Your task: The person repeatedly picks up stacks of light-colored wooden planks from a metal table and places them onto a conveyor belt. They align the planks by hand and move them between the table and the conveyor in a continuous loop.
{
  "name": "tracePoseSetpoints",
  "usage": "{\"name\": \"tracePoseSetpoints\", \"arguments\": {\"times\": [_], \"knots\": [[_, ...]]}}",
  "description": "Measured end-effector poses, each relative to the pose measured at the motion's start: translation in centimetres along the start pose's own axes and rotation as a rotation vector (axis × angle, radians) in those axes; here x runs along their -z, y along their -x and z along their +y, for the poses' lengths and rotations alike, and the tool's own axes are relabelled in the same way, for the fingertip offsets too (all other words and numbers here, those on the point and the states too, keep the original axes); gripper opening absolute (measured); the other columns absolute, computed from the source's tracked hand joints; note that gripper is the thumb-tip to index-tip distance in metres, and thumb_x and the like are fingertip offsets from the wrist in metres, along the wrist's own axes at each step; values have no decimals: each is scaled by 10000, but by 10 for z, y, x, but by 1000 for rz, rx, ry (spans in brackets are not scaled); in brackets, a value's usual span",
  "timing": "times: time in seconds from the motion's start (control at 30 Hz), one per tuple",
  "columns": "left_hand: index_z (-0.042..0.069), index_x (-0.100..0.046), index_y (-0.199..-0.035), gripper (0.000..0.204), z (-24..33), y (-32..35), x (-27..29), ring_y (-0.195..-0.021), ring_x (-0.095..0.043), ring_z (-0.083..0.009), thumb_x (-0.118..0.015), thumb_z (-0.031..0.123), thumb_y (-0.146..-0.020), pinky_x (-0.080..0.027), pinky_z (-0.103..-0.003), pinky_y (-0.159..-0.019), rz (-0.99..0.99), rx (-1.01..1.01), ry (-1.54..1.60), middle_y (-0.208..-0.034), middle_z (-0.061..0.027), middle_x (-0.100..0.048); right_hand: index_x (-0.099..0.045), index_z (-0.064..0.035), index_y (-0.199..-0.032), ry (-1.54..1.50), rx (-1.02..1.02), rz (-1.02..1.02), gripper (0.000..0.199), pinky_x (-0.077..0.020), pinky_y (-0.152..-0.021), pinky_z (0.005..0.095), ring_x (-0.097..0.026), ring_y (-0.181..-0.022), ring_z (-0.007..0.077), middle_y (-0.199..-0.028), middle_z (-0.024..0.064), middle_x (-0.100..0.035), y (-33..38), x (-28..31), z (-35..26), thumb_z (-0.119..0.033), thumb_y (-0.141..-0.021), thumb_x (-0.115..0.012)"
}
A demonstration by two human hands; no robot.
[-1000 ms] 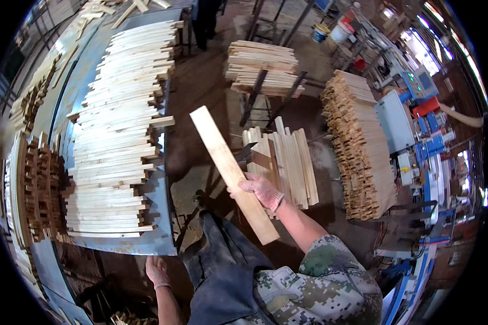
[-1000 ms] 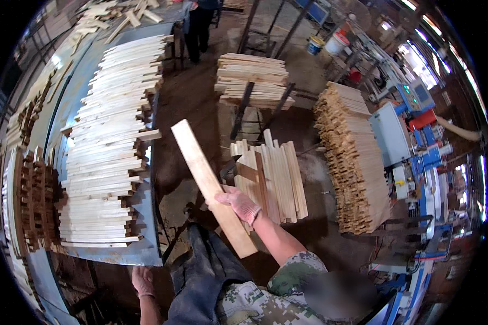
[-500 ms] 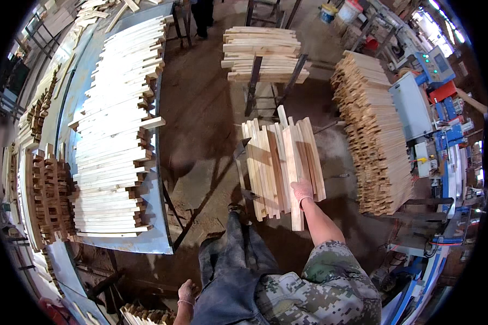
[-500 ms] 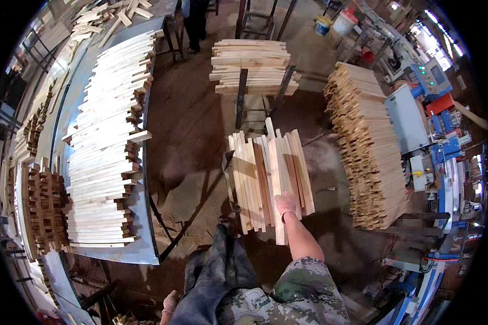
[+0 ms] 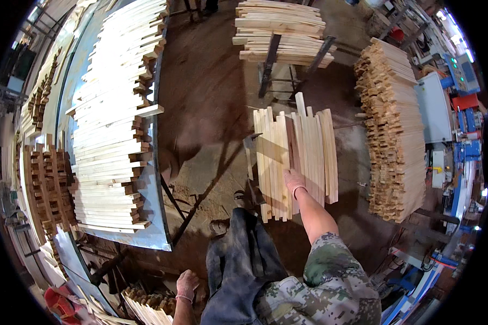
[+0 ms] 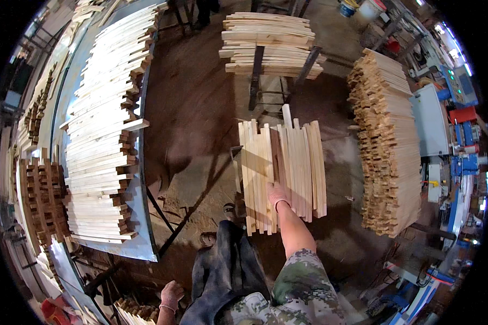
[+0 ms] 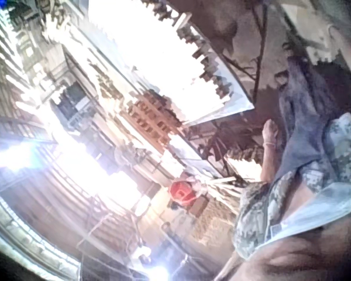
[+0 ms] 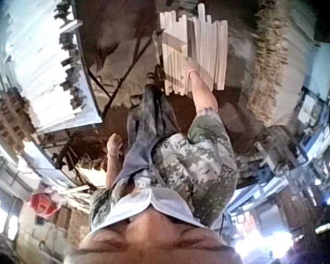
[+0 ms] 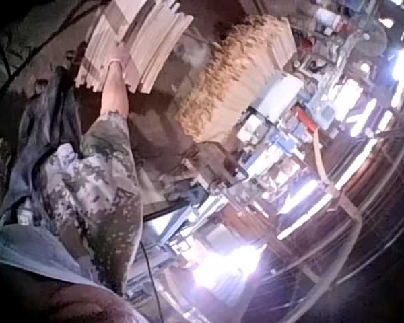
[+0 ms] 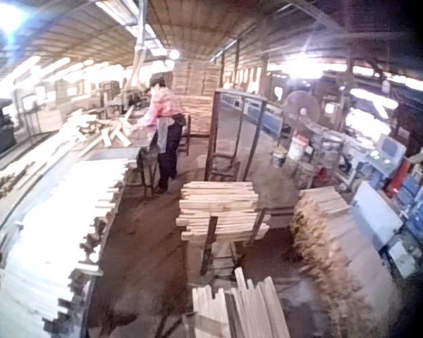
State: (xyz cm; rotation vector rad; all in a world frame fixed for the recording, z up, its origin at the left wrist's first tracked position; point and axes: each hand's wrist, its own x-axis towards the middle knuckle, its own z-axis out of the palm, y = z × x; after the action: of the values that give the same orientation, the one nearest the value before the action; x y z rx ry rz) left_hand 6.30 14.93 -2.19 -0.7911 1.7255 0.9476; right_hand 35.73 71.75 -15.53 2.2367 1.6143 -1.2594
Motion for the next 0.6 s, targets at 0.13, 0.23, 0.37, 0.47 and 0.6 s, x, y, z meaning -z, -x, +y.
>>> {"name": "tracePoseSetpoints", "arguments": {"times": [0.13,0.23,0.37,0.47,0.6], "knots": [[92,-655,-1277,293,-21,-17,7,-813,-691,-224,-689,250,-1034,-586,-405,-717,-65,11,25,-1000,-50,-708,-647,-16,-1390,10,79,-134,623,-408,-1166,450,-533,-1406,441,-1435,268,-637,28,8,-37,-478,-1018,-458],[88,-648,-1324,341,-34,-31,33,-841,-696,-195,-696,261,-1034,-593,-389,-742,-168,-26,47,-1018,-27,-709,-593,-34,-1462,101,31,-23,652,-403,-1175,463,-537,-1408,439,-1421,281,-642,33,-3,-21,-494,-1010,-494],[98,-658,-1286,319,-28,-17,11,-781,-666,-161,-699,291,-1036,-577,-352,-677,-26,-57,23,-940,15,-673,-446,-40,-1589,200,111,225,739,-413,-1177,491,-541,-1402,451,-1461,313,-590,79,22,-81,-476,-1007,-573],[81,-660,-1275,302,-23,-20,18,-733,-625,-138,-691,263,-1036,-533,-316,-636,-64,-61,128,-905,20,-645,-398,-6,-1612,103,251,375,713,-428,-1175,485,-526,-1420,438,-1569,278,-512,90,38,-124,-359,-1038,-630],[38,-673,-1283,298,-21,-42,45,-678,-574,-103,-676,183,-1023,-465,-277,-592,-160,-129,314,-902,12,-637,-432,5,-1591,-133,602,259,678,-433,-1170,441,-544,-1412,411,-1531,265,-560,95,31,-186,-306,-1029,-650]]}}
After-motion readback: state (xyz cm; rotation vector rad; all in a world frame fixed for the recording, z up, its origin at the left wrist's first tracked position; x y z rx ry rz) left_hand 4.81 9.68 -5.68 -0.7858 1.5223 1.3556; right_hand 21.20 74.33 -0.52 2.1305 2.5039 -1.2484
